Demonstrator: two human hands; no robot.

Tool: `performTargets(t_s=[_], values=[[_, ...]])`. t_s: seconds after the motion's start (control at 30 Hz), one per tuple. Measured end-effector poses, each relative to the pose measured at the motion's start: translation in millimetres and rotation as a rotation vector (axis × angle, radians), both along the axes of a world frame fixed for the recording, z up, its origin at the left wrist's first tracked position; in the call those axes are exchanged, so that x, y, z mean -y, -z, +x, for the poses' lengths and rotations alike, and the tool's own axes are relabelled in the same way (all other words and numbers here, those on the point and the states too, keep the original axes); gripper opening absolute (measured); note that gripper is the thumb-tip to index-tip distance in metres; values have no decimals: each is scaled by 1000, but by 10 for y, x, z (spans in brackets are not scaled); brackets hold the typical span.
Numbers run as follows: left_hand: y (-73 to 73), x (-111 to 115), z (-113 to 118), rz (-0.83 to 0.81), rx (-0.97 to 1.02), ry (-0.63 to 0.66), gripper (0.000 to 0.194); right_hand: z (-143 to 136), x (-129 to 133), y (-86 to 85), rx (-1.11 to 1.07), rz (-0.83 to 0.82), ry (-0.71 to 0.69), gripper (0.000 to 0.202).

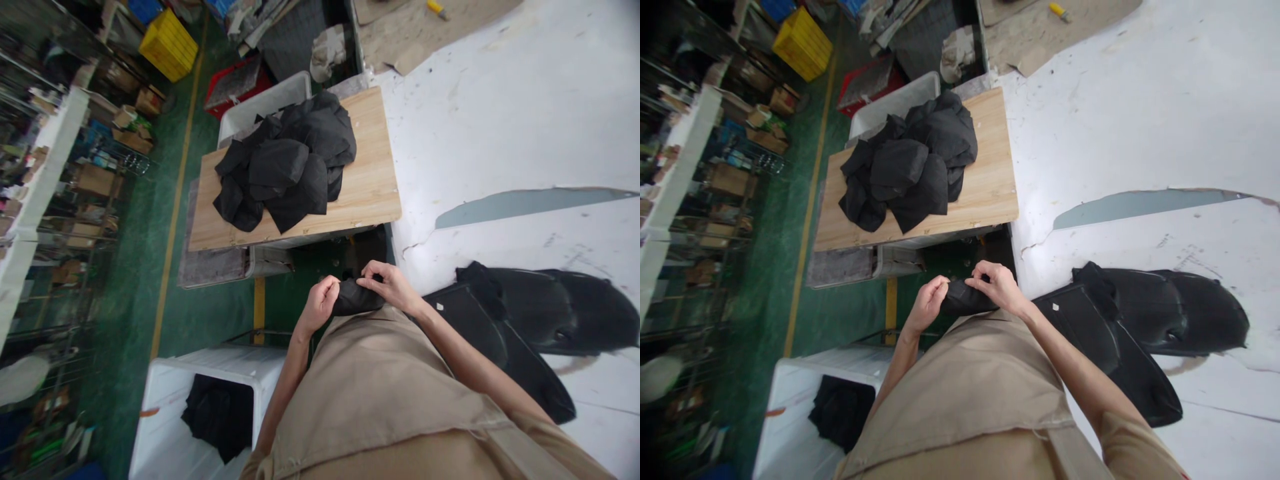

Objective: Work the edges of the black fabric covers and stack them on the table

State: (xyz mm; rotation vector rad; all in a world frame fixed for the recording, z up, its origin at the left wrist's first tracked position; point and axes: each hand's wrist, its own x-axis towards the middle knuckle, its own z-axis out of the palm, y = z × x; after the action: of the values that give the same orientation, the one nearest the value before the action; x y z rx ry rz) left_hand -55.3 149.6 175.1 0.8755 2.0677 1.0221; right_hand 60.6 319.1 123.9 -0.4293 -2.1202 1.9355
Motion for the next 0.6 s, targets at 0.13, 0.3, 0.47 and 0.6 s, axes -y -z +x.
performTargets(t_s=[0.13, 0.3, 0.47, 0.6], values=[[22, -35, -4, 29, -45, -34, 26, -58, 8, -34, 7, 46, -4, 30], [19, 39, -129, 97, 38, -93, 25, -34, -153, -52, -53, 97, -146, 31], [7, 146, -221, 103, 136, -161, 28, 82, -341, -76, -84, -54, -268, 27], [17, 140, -197, 127, 160, -176, 29, 100, -282, -55, -74, -206, -188, 26]])
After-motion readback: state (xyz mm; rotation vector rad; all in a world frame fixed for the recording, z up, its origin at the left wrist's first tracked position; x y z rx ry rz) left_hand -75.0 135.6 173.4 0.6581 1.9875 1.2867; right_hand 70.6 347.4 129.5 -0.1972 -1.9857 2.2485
